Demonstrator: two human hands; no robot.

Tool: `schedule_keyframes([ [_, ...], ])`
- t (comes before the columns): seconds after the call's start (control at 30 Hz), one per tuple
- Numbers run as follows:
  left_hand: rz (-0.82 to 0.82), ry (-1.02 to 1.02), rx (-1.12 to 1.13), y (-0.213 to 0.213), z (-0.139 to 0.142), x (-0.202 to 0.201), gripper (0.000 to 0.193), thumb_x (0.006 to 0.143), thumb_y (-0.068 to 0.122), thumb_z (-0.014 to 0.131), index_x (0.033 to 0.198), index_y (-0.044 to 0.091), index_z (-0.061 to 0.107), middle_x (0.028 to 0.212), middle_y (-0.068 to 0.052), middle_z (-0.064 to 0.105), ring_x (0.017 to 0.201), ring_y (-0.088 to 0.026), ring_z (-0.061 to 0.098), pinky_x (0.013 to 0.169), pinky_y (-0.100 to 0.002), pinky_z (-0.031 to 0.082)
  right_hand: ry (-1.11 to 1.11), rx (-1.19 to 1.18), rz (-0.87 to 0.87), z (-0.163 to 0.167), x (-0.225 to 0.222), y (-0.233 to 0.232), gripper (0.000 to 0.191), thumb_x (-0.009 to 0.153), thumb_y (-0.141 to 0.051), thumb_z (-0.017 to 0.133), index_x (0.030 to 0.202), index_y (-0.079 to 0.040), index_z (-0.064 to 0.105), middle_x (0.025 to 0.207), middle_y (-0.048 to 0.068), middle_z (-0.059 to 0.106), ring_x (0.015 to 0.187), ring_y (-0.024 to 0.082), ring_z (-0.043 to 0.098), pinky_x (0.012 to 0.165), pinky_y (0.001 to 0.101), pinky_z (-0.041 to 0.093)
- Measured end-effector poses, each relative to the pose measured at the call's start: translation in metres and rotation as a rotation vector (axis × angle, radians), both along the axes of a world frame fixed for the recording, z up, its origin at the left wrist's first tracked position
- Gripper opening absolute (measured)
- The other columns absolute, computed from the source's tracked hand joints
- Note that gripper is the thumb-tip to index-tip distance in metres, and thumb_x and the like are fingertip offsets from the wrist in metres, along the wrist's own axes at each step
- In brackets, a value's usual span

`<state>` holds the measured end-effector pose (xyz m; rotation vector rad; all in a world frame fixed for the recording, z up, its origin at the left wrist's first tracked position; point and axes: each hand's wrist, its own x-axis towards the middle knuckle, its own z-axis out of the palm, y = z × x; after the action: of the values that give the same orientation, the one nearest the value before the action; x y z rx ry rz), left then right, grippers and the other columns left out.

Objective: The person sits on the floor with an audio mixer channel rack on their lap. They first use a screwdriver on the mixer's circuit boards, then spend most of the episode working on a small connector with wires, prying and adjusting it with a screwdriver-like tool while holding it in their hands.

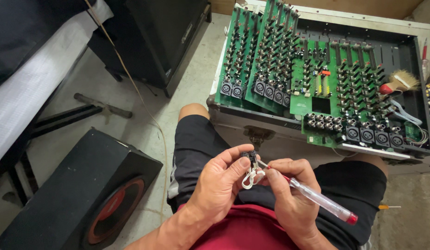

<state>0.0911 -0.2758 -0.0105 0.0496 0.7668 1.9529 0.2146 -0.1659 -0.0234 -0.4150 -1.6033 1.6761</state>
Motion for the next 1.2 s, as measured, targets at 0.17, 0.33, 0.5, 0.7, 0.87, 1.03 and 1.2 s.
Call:
schedule_keyframes([
  [0.17, 0.016, 0.014, -0.009, 0.0004, -0.0006, 0.0001, 0.039, 0.098, 0.005, 0.063, 0.135, -0.004, 0.057, 0.112, -0.011, 0.071, 0.093, -0.017, 0.071, 0.085, -0.031, 0.060, -0.011, 0.003, -0.004, 0.0007, -0.0002, -0.0013, 0.008, 0.098, 0.005, 0.062, 0.103, 0.003, 0.056, 0.102, 0.014, 0.068, 0.085, 0.016, 0.072, 0.077, 0.0285, 0.062],
  [0.33, 0.024, 0.090, 0.032, -0.0006, -0.0022, 0.0014, 0.039, 0.099, 0.003, 0.064, 0.137, -0.004, 0.056, 0.110, -0.011, 0.069, 0.095, -0.018, 0.072, 0.086, -0.031, 0.060, -0.024, 0.004, -0.014, -0.0003, 0.0004, -0.0007, 0.007, 0.098, 0.005, 0.062, 0.103, 0.004, 0.057, 0.102, 0.015, 0.069, 0.085, 0.016, 0.071, 0.077, 0.0274, 0.060],
  [0.5, 0.036, 0.177, 0.000, -0.0011, -0.0030, 0.0032, 0.041, 0.099, 0.003, 0.065, 0.138, -0.005, 0.058, 0.110, -0.011, 0.070, 0.094, -0.016, 0.070, 0.086, -0.029, 0.059, -0.047, -0.024, -0.051, -0.0024, 0.0020, -0.0016, 0.006, 0.097, 0.004, 0.061, 0.102, 0.004, 0.057, 0.103, 0.015, 0.069, 0.087, 0.017, 0.074, 0.077, 0.0283, 0.062],
  [0.7, 0.023, 0.231, -0.052, -0.0010, -0.0024, 0.0007, 0.042, 0.098, 0.003, 0.065, 0.138, -0.006, 0.059, 0.115, -0.010, 0.071, 0.094, -0.013, 0.069, 0.088, -0.028, 0.059, -0.034, 0.013, -0.009, -0.0054, 0.0037, 0.0025, 0.008, 0.100, 0.003, 0.061, 0.107, 0.003, 0.057, 0.105, 0.015, 0.070, 0.090, 0.016, 0.073, 0.079, 0.0290, 0.061],
  [0.87, 0.023, 0.257, -0.052, -0.0014, -0.0029, 0.0007, 0.041, 0.098, 0.002, 0.064, 0.138, -0.006, 0.060, 0.115, -0.010, 0.072, 0.096, -0.012, 0.067, 0.089, -0.026, 0.057, -0.019, -0.016, -0.011, -0.0065, 0.0032, 0.0013, 0.008, 0.100, 0.003, 0.061, 0.106, 0.003, 0.056, 0.106, 0.014, 0.069, 0.091, 0.017, 0.074, 0.081, 0.0290, 0.061],
  [1.03, 0.027, 0.264, -0.042, -0.0016, -0.0044, 0.0012, 0.041, 0.098, 0.002, 0.064, 0.138, -0.006, 0.060, 0.114, -0.009, 0.072, 0.097, -0.011, 0.067, 0.089, -0.025, 0.057, -0.017, -0.007, -0.006, -0.0045, 0.0017, -0.0001, 0.007, 0.100, 0.005, 0.059, 0.105, 0.004, 0.055, 0.105, 0.016, 0.068, 0.089, 0.018, 0.075, 0.083, 0.0293, 0.062],
  [1.2, 0.031, 0.269, -0.060, -0.0016, -0.0044, 0.0014, 0.040, 0.098, 0.001, 0.064, 0.137, -0.006, 0.061, 0.113, -0.009, 0.072, 0.096, -0.011, 0.067, 0.088, -0.025, 0.057, -0.008, 0.059, 0.024, 0.0001, -0.0002, -0.0006, 0.007, 0.099, 0.008, 0.058, 0.104, 0.004, 0.054, 0.104, 0.017, 0.068, 0.088, 0.018, 0.075, 0.081, 0.0285, 0.063],
])
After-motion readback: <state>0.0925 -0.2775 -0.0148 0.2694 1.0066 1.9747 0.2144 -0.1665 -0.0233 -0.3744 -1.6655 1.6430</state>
